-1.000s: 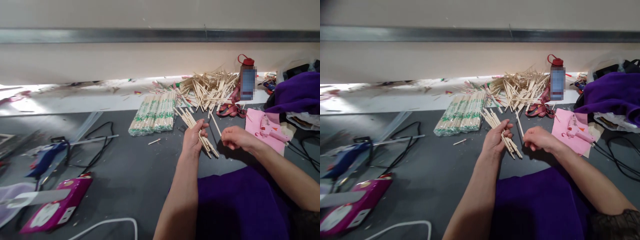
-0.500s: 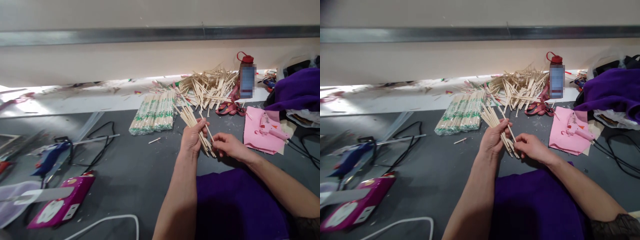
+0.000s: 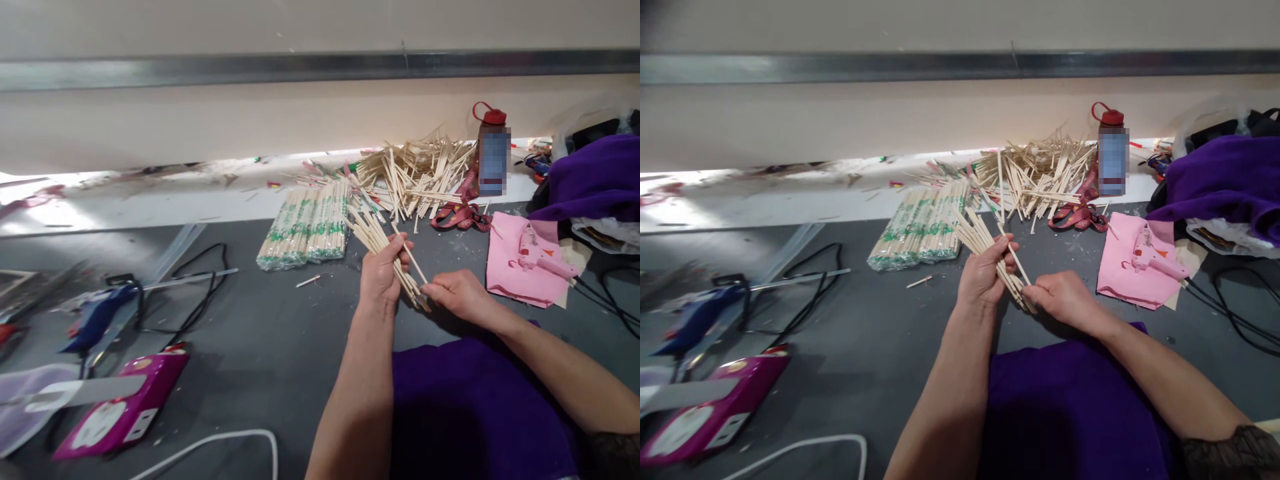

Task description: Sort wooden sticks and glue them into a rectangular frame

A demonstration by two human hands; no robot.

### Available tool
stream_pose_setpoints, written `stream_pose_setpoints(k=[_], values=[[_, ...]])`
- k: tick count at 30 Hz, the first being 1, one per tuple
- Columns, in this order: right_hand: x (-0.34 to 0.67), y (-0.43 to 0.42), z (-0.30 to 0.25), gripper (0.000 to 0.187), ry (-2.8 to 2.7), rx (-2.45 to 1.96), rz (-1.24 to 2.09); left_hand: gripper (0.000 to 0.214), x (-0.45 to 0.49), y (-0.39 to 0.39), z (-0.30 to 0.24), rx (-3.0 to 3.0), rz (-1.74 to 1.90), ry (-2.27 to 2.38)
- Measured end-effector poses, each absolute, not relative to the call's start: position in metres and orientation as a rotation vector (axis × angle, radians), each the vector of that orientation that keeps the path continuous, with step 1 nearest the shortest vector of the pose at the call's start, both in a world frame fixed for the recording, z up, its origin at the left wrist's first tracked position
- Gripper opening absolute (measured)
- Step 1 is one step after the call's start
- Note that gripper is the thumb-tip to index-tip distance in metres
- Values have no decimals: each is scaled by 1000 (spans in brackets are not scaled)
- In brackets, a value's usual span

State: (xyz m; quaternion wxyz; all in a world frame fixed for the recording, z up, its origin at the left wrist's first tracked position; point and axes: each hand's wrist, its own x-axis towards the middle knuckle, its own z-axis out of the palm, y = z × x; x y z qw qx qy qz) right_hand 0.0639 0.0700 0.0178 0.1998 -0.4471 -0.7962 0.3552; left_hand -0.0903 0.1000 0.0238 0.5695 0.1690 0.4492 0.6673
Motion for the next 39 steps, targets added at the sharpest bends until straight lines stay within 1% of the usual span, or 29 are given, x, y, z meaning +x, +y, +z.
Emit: stream_pose_setpoints(k=[2, 4, 6, 8, 10, 11, 12, 14, 18, 22, 26, 29, 34, 39], values=[[64, 64, 19, 41, -2343, -1238, 693, 21, -93, 101, 25, 371, 1580, 1042], [65, 64, 21, 40, -2324, -1203, 554, 19, -96, 100, 28, 340, 1558, 1013], [64, 75, 23, 41, -2154, -1205, 653, 18, -97, 99, 31, 340, 1473, 970], [61, 94, 27, 37, -1875, -1233, 922, 19, -95, 97, 33, 380, 1375, 950], [54, 114, 30, 27, -1598, -1203, 1220, 21, -90, 94, 34, 439, 1311, 966], [51, 122, 31, 25, -1491, -1168, 1326, 23, -87, 93, 34, 469, 1292, 977], [47, 129, 32, 28, -1414, -1128, 1389, 25, -85, 92, 34, 496, 1276, 986], [41, 137, 30, 33, -1350, -1064, 1394, 29, -81, 91, 32, 535, 1252, 1004], [39, 141, 23, 20, -1370, -1045, 1290, 31, -75, 91, 27, 619, 1242, 1119], [48, 143, 19, 20, -1323, -1005, 1458, 29, -70, 91, 27, 677, 1249, 1217], [53, 145, 18, 26, -1158, -855, 1632, 28, -69, 90, 34, 635, 1202, 1099], [55, 146, 17, 27, -1109, -786, 1724, 28, -69, 89, 38, 634, 1188, 1067], [59, 148, 17, 26, -1141, -857, 1750, 27, -66, 88, 34, 671, 1239, 1179], [59, 147, 23, 17, -1223, -929, 1726, 24, -63, 89, 31, 721, 1249, 1208]])
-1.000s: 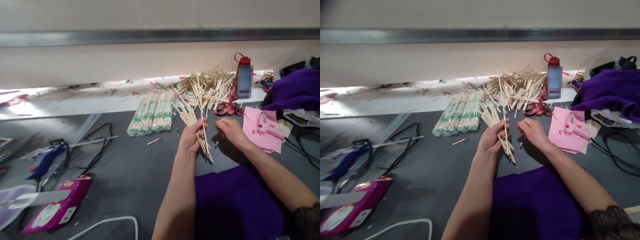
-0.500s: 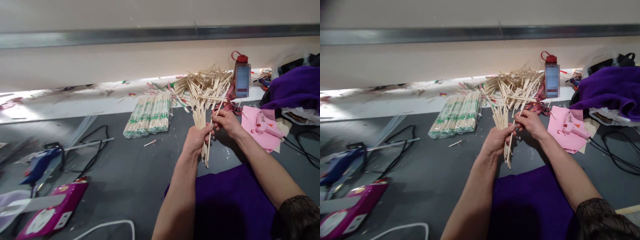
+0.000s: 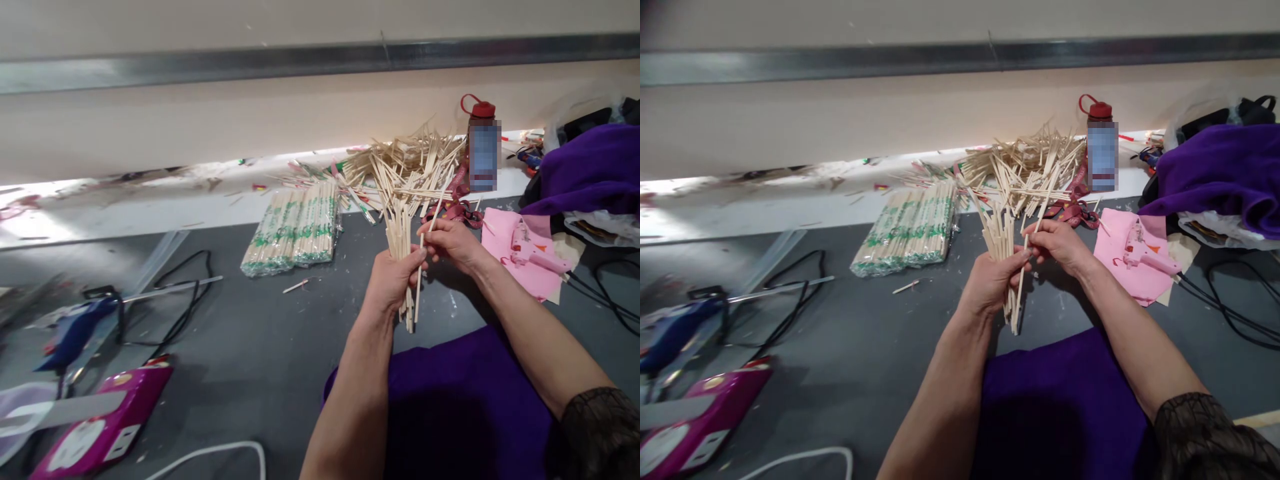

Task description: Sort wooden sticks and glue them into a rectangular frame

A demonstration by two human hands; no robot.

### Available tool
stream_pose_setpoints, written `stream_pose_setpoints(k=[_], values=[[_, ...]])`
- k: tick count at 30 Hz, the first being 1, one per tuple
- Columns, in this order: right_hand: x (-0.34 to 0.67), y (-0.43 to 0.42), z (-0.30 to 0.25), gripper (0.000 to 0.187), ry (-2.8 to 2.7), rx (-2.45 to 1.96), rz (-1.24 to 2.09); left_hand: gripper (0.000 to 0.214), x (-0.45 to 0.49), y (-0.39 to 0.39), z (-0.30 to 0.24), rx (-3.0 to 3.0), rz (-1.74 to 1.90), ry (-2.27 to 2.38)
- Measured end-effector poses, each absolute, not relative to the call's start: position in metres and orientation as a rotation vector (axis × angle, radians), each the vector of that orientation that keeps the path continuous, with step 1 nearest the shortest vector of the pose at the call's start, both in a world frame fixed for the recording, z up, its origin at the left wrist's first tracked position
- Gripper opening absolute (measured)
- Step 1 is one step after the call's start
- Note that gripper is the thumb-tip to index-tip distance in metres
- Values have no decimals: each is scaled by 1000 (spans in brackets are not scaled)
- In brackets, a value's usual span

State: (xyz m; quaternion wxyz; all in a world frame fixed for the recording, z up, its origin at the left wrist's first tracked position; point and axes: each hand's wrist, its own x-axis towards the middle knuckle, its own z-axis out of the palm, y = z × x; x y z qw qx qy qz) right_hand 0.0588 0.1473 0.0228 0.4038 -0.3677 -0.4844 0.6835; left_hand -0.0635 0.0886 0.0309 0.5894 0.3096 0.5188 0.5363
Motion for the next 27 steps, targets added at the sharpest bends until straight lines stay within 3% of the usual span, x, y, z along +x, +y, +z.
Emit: stream_pose_setpoints(k=[12, 22, 27], values=[[48, 138, 27, 13, -1371, -991, 1486, 23, -69, 87, 35, 652, 1195, 1061], [56, 144, 18, 13, -1445, -979, 1326, 10, -77, 79, 47, 465, 1060, 754], [71, 150, 17, 9, -1339, -961, 1648, 13, -86, 86, 41, 401, 1220, 913]])
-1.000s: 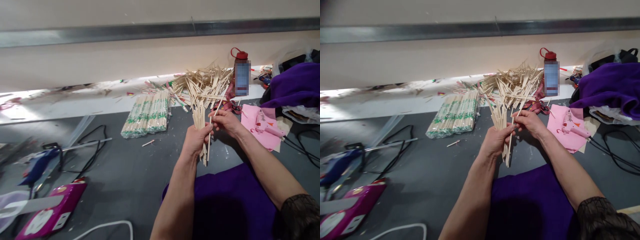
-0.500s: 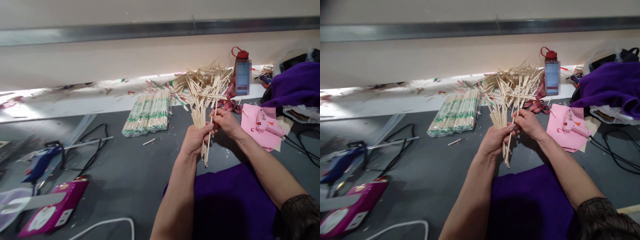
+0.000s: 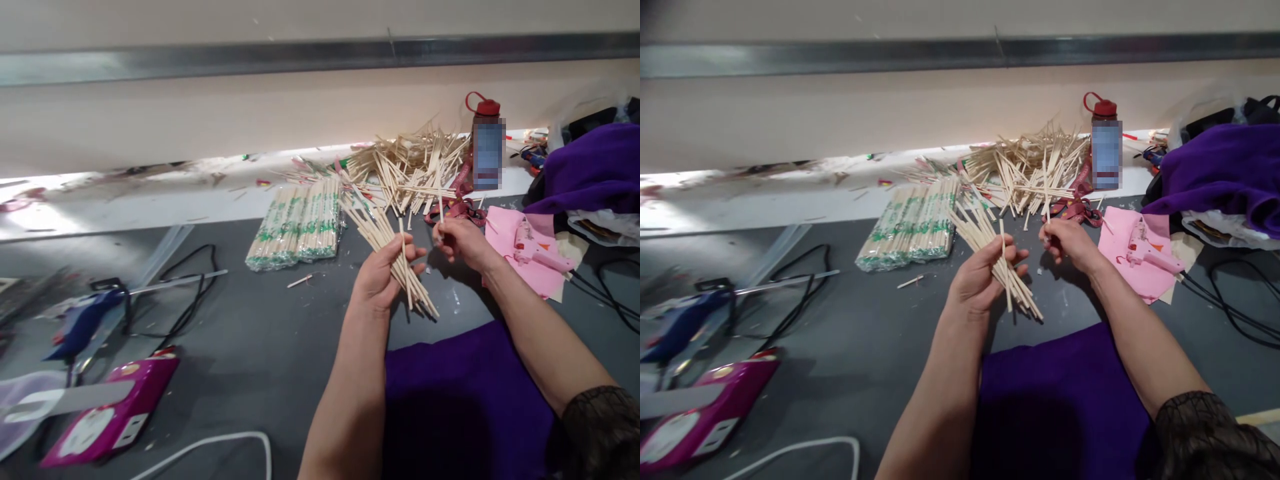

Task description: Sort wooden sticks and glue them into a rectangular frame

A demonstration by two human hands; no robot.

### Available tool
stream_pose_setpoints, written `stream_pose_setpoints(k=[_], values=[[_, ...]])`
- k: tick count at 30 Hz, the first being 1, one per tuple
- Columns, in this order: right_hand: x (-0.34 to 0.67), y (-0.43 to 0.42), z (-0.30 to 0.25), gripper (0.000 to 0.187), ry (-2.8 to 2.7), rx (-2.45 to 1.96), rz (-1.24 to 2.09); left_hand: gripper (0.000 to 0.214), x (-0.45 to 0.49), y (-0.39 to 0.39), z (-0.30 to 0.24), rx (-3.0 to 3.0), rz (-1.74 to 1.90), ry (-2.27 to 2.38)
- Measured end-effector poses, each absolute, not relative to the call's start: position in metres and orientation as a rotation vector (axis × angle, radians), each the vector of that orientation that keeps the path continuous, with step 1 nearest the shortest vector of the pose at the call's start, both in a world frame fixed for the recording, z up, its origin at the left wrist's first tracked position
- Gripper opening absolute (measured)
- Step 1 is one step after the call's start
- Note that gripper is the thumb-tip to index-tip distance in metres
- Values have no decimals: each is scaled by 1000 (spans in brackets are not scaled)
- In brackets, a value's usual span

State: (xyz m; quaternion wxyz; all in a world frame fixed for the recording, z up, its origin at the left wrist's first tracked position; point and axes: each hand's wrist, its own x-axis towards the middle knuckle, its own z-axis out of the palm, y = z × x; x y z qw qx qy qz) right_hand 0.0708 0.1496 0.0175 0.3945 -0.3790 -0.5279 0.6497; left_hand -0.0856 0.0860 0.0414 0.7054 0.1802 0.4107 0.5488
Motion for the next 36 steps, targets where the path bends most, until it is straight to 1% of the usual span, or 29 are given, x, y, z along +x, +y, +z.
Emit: stream_pose_setpoints(k=[3, 6, 9, 12, 14, 19, 22, 25, 27, 31, 33, 36], values=[[74, 146, 21, 17, -1412, -939, 1824, 15, -93, 93, 35, 372, 1247, 946], [69, 140, 22, 18, -1556, -881, 1933, 11, -95, 97, 32, 337, 1286, 909], [61, 133, 22, 18, -1617, -842, 2038, 8, -94, 100, 31, 292, 1412, 957], [57, 130, 20, 19, -1560, -825, 2171, 11, -94, 100, 31, 295, 1490, 980], [55, 130, 18, 19, -1522, -876, 2172, 16, -94, 99, 31, 327, 1524, 991], [52, 130, 11, 14, -1577, -1163, 1866, 31, -94, 99, 26, 409, 1697, 1092], [48, 128, 9, 16, -1754, -1261, 1604, 32, -94, 100, 25, 444, 1757, 1149], [47, 126, 10, 20, -1932, -1246, 1330, 30, -95, 100, 25, 472, 1769, 1172], [47, 126, 12, 23, -2013, -1222, 1268, 29, -96, 101, 26, 486, 1783, 1190], [47, 124, 18, 31, -2163, -1236, 1313, 24, -97, 102, 25, 488, 1794, 1227], [47, 122, 23, 32, -2279, -1205, 1244, 22, -97, 102, 25, 500, 1793, 1235], [45, 118, 28, 29, -2474, -1153, 1050, 20, -96, 101, 24, 547, 1795, 1226]])
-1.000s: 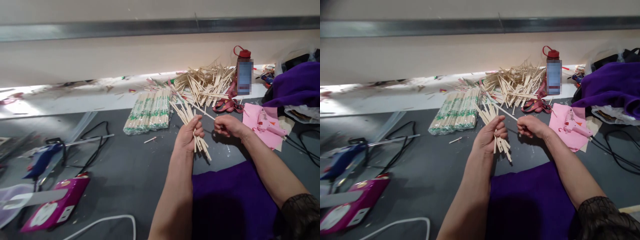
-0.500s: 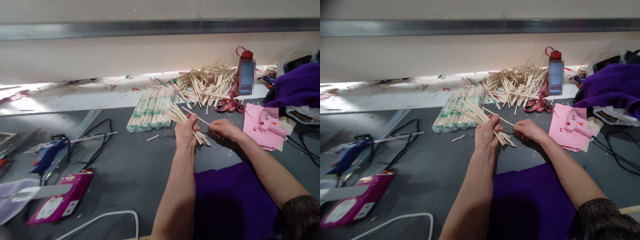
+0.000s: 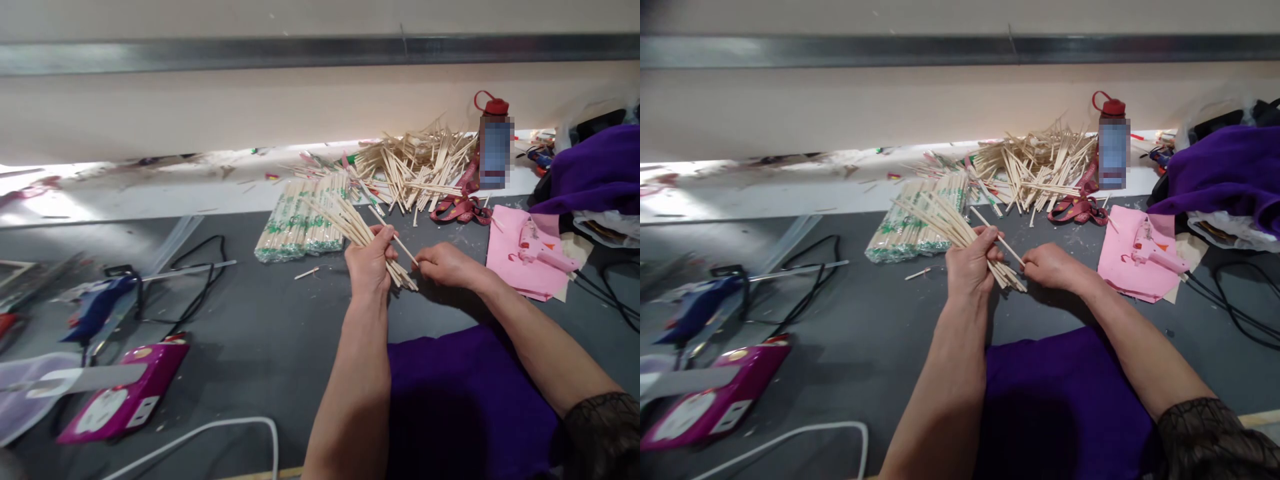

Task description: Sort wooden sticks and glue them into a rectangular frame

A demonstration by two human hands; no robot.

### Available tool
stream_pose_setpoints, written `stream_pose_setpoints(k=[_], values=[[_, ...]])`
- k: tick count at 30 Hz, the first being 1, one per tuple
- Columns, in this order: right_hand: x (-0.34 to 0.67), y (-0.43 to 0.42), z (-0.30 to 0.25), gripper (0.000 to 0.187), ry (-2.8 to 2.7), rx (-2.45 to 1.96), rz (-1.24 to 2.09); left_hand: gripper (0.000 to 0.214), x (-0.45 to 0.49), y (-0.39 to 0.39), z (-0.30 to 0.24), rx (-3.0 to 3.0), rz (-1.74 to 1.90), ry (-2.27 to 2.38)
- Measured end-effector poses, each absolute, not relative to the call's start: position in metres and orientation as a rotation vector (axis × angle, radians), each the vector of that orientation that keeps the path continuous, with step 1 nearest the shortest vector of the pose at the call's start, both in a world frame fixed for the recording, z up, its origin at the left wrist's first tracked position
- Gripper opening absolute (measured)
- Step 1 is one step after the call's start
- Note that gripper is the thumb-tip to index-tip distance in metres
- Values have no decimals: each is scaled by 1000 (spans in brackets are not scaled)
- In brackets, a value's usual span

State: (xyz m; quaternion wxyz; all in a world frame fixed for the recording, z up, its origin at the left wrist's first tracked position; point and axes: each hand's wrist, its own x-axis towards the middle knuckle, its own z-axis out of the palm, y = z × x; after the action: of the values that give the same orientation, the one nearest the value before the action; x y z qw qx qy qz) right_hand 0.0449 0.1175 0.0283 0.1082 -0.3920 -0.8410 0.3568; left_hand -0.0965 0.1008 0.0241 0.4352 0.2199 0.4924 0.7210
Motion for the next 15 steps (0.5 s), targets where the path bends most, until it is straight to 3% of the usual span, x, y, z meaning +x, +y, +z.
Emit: stream_pose_setpoints(k=[4, 7, 15], values=[[41, 114, 30, 28, -2675, -1133, 726, 22, -96, 99, 24, 579, 1774, 1172], [39, 112, 28, 26, -2668, -1100, 672, 23, -97, 100, 25, 543, 1769, 1134], [46, 121, 19, 20, -1928, -1121, 1562, 8, -106, 100, 34, 304, 1595, 1017]])
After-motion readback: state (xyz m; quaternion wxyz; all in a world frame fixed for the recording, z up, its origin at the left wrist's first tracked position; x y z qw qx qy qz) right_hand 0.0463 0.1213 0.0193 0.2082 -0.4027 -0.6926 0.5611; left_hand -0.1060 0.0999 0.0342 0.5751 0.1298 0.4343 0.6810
